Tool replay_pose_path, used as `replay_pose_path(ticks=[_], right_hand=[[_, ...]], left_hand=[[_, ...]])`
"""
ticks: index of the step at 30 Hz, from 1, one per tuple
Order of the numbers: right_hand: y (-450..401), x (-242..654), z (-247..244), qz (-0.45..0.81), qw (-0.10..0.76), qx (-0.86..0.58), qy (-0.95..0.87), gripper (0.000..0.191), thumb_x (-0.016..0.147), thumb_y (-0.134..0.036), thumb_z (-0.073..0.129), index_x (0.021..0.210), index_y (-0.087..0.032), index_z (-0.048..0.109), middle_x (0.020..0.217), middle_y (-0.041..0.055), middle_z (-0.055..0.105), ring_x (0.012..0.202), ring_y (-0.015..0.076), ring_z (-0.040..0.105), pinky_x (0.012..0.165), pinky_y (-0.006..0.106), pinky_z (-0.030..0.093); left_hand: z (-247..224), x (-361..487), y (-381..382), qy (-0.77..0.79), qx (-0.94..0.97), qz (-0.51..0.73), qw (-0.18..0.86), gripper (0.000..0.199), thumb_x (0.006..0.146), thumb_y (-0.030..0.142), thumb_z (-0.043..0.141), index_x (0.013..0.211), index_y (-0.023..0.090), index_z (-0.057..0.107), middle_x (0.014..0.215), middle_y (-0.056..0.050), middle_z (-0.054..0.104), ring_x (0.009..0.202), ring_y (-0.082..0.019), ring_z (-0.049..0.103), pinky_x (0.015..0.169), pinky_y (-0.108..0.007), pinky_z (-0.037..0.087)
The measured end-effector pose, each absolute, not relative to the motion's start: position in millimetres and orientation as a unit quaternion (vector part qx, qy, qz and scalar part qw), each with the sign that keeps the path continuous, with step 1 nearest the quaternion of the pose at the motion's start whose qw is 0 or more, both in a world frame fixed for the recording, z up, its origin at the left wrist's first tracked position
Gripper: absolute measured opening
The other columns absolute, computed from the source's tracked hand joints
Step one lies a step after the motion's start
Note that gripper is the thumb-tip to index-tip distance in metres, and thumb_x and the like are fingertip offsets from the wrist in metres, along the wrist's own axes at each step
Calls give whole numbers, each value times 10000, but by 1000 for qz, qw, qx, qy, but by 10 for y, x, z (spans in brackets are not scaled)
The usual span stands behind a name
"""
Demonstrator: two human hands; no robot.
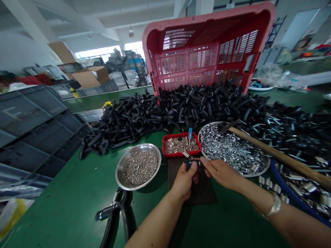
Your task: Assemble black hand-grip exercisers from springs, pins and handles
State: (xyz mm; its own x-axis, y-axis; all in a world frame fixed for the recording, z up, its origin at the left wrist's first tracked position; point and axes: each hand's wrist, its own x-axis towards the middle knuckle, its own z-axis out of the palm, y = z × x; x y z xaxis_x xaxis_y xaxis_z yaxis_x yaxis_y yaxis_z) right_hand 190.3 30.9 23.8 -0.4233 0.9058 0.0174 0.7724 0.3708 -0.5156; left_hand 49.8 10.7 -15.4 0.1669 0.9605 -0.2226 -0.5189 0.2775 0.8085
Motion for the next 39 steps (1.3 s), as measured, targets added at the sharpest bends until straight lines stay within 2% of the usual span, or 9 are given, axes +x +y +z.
replay_pose_path(ticks=[4, 8, 12, 16, 20, 27, 31, 34, 39], right_hand=[[320, 1872, 172, 21, 165, -521, -838, 486, 874, -496, 240, 850, -162, 592, 806, 110, 632, 737, 215, 589, 613, 308, 416], [321, 1847, 139, 132, 129, -528, -829, 620, 913, -403, 49, 650, -183, 566, 598, 56, 595, 571, 155, 569, 549, 262, 405], [294, 1851, 171, 35, 178, -523, -833, 461, 870, -497, 259, 881, -172, 585, 835, 101, 633, 756, 210, 588, 628, 306, 418], [263, 1877, 170, 143, 160, -528, -821, 532, 908, -422, 123, 690, -192, 551, 643, 54, 608, 612, 165, 573, 566, 277, 414], [227, 1842, 175, 93, 215, -549, -802, 475, 830, -557, 277, 790, -178, 561, 825, 116, 620, 767, 228, 573, 627, 330, 415], [149, 1789, 169, 518, 141, -571, -622, 593, 835, -601, 68, 512, -210, 376, 387, -50, 312, 333, 94, 305, 364, 227, 269], [184, 1971, 148, 222, 193, -530, -796, 385, 858, -429, 313, 772, -177, 590, 773, 75, 614, 755, 194, 574, 656, 338, 455], [268, 2066, 122, 34, 196, -417, -887, 306, 830, -233, 412, 1111, -219, 532, 1163, 80, 549, 1082, 209, 478, 856, 372, 416], [288, 1958, -7, -9, 101, -394, -914, 219, 848, -260, 423, 961, -171, 588, 911, 87, 614, 881, 206, 557, 706, 325, 461]], left_hand=[[-129, 485, 116, 367, 239, 516, 737, 428, 625, 488, 680, 832, 158, 501, 579, 76, 383, 415, -17, 308, 389, -155, 252], [-138, 451, 128, 364, 259, 501, 741, 416, 642, 476, 672, 841, 152, 502, 613, 64, 412, 415, -12, 320, 381, -151, 254], [-134, 425, 143, 356, 216, 497, 761, 423, 620, 472, 689, 781, 170, 441, 596, 79, 382, 402, -7, 315, 376, -143, 233], [-125, 413, 157, 364, 229, 481, 765, 439, 601, 475, 700, 770, 176, 427, 579, 80, 396, 389, -9, 312, 371, -147, 220], [-143, 432, 166, 367, 232, 473, 767, 431, 601, 482, 692, 771, 182, 434, 565, 86, 385, 382, -14, 302, 371, -152, 213], [-135, 425, 84, 480, 506, 483, 529, 375, 585, 417, 713, 808, 162, 555, 731, -22, 604, 618, -120, 522, 562, -216, 387], [-18, 310, 59, 494, 672, 354, 422, 316, 579, 418, 699, 755, 181, 589, 708, -18, 618, 631, -165, 545, 545, -230, 367], [36, 224, 110, 498, 746, 248, 366, 346, 521, 450, 717, 724, 197, 598, 637, -4, 584, 560, -168, 523, 489, -232, 321], [13, 140, 184, 531, 779, 234, 239, 395, 416, 420, 776, 690, 201, 595, 582, -12, 493, 592, -208, 522, 559, -265, 360]])
